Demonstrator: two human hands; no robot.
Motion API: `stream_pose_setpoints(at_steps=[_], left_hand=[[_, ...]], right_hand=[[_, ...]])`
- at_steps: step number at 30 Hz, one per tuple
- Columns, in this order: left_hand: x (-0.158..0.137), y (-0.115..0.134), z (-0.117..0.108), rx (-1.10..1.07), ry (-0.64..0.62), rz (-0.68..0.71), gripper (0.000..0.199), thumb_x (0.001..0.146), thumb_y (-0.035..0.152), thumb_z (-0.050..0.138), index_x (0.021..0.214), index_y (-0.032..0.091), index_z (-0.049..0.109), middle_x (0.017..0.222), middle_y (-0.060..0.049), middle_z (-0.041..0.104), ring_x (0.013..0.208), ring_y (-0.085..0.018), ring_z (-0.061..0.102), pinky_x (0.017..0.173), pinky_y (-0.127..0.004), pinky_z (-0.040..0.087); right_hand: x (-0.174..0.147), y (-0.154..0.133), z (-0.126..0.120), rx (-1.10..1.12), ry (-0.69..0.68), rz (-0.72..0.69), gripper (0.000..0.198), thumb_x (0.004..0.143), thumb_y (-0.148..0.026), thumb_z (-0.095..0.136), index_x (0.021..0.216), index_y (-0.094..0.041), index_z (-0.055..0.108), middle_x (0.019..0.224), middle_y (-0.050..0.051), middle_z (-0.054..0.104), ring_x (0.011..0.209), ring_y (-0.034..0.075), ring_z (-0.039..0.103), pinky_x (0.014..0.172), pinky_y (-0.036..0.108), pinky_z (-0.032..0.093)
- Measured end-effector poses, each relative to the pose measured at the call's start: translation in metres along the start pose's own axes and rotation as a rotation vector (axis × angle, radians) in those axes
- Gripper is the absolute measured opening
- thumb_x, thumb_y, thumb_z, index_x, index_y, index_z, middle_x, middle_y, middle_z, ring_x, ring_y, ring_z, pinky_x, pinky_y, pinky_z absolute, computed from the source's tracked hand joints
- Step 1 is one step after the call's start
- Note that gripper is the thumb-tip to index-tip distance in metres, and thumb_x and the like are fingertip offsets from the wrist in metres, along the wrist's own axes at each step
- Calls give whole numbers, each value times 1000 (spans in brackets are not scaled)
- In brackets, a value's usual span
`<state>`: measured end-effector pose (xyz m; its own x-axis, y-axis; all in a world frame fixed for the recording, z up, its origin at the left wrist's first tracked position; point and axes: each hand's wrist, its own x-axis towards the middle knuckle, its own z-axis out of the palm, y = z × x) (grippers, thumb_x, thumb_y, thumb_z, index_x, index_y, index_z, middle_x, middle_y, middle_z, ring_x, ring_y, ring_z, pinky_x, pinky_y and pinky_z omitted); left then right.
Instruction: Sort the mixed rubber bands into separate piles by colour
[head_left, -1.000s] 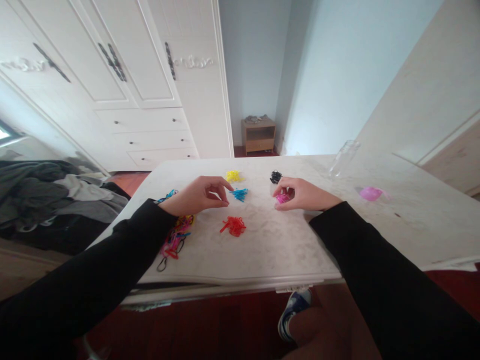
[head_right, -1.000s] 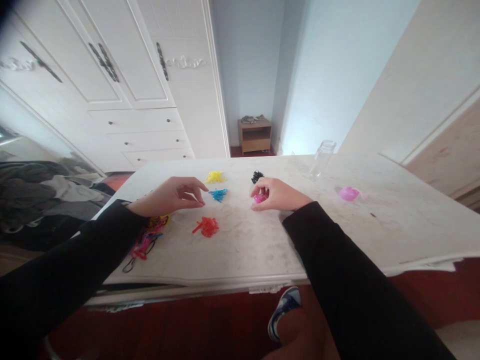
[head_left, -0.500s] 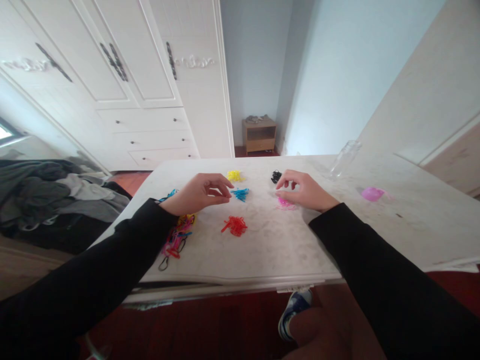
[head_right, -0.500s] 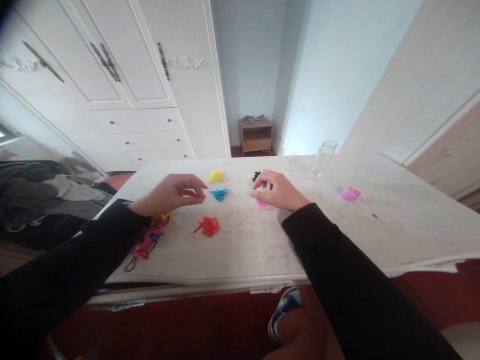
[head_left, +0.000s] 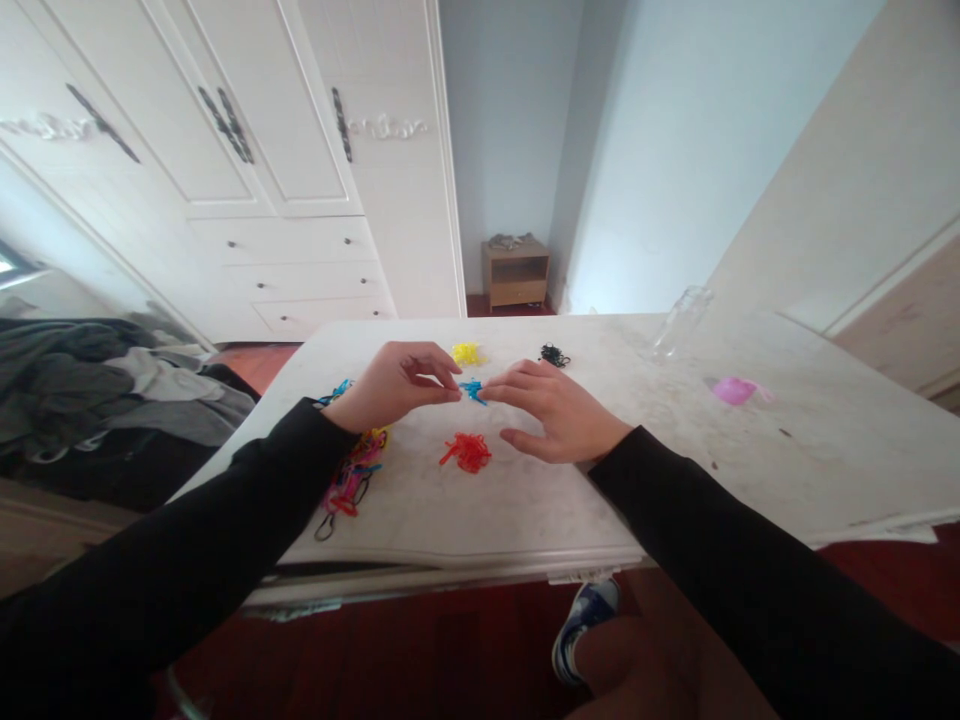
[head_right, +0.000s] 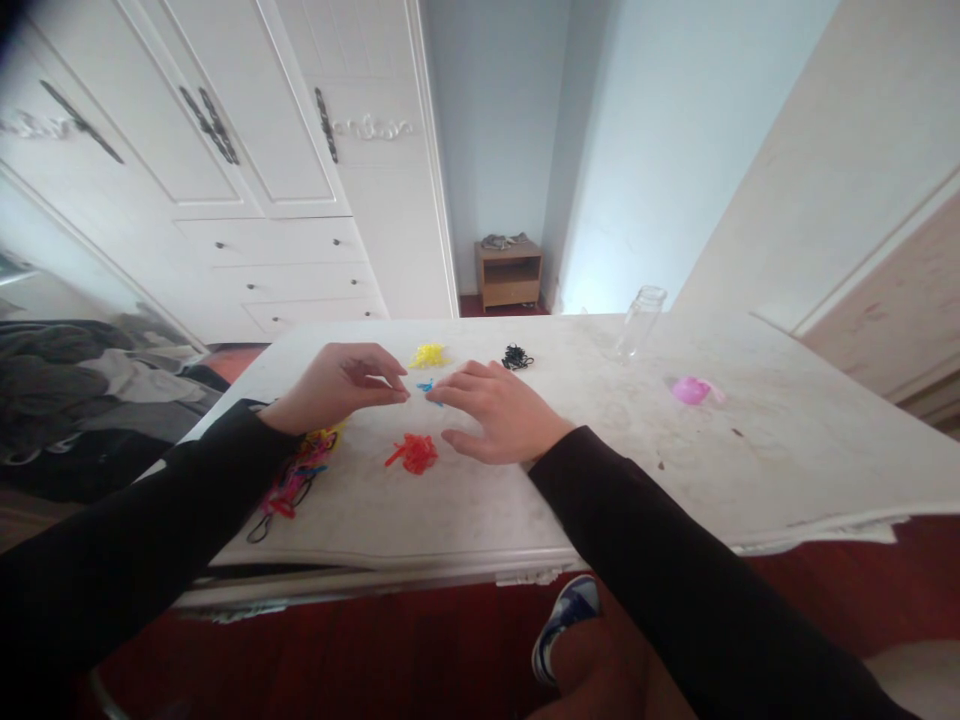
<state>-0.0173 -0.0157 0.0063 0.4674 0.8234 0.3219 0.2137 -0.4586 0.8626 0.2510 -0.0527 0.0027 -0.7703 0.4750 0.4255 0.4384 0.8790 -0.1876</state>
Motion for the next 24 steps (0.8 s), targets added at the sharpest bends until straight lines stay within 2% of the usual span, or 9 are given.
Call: stream_pose_setpoints(at_steps=[6,11,16,20,24], left_hand=[[0,-2,1,-29,-3,39,43,68,46,91,88,14,69,75,-6,76,78,-23,78,78,-37,67],[1,-1,4,-50,1,71,44,68,48,90,87,14,69,74,-6,76,75,-22,77,74,-34,65],[1,-2,8,-81,-32,82,41,68,44,90,88,14,70,74,-6,76,71,-20,75,69,-30,62],[1,-4,8,-68,-69,108,35,68,37,89,88,15,71,72,-5,75,70,-18,73,70,-29,60],[0,-5,6,-53,-99,156,31,72,36,85,91,15,71,77,-6,76,75,-19,73,74,-30,60]], right_hand=[[-2,-5,4,-135,-10,-103,55,99,-45,50,145,-16,55,146,15,61,123,32,56,99,49,42],[-4,-14,11,-367,-7,-176,50,100,-43,47,143,-19,57,146,16,61,119,31,58,89,45,42],[-4,-23,17,-476,-21,-107,51,98,-46,49,141,-20,59,145,15,62,119,31,58,89,46,43],[-2,-30,21,-472,-5,-70,53,98,-44,49,141,-15,59,143,16,64,123,33,57,91,47,44],[-1,-36,25,-443,-1,1,55,97,-43,51,143,-16,58,143,17,64,123,33,58,93,49,47]])
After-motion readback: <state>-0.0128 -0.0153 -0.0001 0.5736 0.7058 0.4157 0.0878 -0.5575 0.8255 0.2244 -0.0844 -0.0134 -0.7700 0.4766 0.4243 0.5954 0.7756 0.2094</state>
